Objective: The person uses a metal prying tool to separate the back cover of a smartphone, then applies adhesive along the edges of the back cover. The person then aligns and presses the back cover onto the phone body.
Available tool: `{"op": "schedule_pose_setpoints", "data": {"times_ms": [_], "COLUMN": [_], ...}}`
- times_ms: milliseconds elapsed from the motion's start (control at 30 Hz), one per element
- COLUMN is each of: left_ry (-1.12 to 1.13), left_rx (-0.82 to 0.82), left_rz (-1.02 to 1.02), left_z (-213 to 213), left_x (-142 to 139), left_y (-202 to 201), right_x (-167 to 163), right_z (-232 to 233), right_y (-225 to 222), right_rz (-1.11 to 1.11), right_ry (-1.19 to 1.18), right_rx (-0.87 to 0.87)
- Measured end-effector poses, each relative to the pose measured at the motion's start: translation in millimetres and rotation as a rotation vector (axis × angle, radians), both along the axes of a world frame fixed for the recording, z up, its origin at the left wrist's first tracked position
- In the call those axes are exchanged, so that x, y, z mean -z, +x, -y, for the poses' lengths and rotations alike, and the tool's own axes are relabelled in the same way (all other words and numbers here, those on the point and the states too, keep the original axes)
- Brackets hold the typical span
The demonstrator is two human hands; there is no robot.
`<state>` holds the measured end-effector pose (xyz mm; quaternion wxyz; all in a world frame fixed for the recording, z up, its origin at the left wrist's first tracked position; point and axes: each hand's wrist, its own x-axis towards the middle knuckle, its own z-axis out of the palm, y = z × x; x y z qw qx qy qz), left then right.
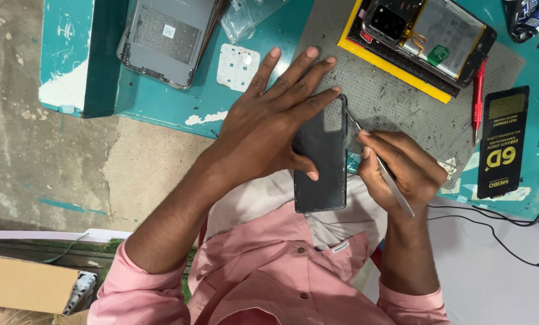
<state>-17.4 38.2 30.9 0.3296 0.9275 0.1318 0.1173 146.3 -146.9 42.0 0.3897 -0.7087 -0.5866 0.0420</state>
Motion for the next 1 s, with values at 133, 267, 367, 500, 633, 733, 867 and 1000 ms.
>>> {"op": "schedule_pose_setpoints", "data": {"times_ms": [133,267,367,500,633,733,867,1000], "left_ry": [0.005,0.009,0.009,0.013,0.02,0.019,0.016,0.015], "left_rx": [0.001,0.0,0.002,0.004,-0.004,-0.004,-0.014,-0.008], "left_rz": [-0.001,0.004,0.009,-0.001,0.003,0.006,-0.005,0.003], "left_z": [-0.1,0.4,-0.4,-0.4,-0.4,-0.4,0.2,-0.8], "left_x": [-0.8,-1.7,-1.5,-0.9,-0.3,0.1,0.9,1.6], "left_y": [-1.1,-1.9,-1.8,-1.7,-1.7,-1.2,0.4,-0.5], "right_x": [0.0,-0.1,0.1,0.1,-1.7,-3.9,-3.3,-2.2], "right_z": [-2.4,-4.8,-6.6,-8.2,-9.5,-11.3,-17.8,-24.1], "right_y": [1.1,-0.6,-1.0,1.8,12.4,25.2,38.2,46.9], "right_rz": [0.013,0.034,0.02,-0.014,-0.051,-0.169,-0.351,-0.316], "right_ry": [-0.001,-0.007,-0.007,-0.007,-0.054,-0.106,-0.133,-0.149], "right_rx": [-0.019,-0.004,-0.005,-0.018,-0.06,-0.103,-0.147,-0.228]}}
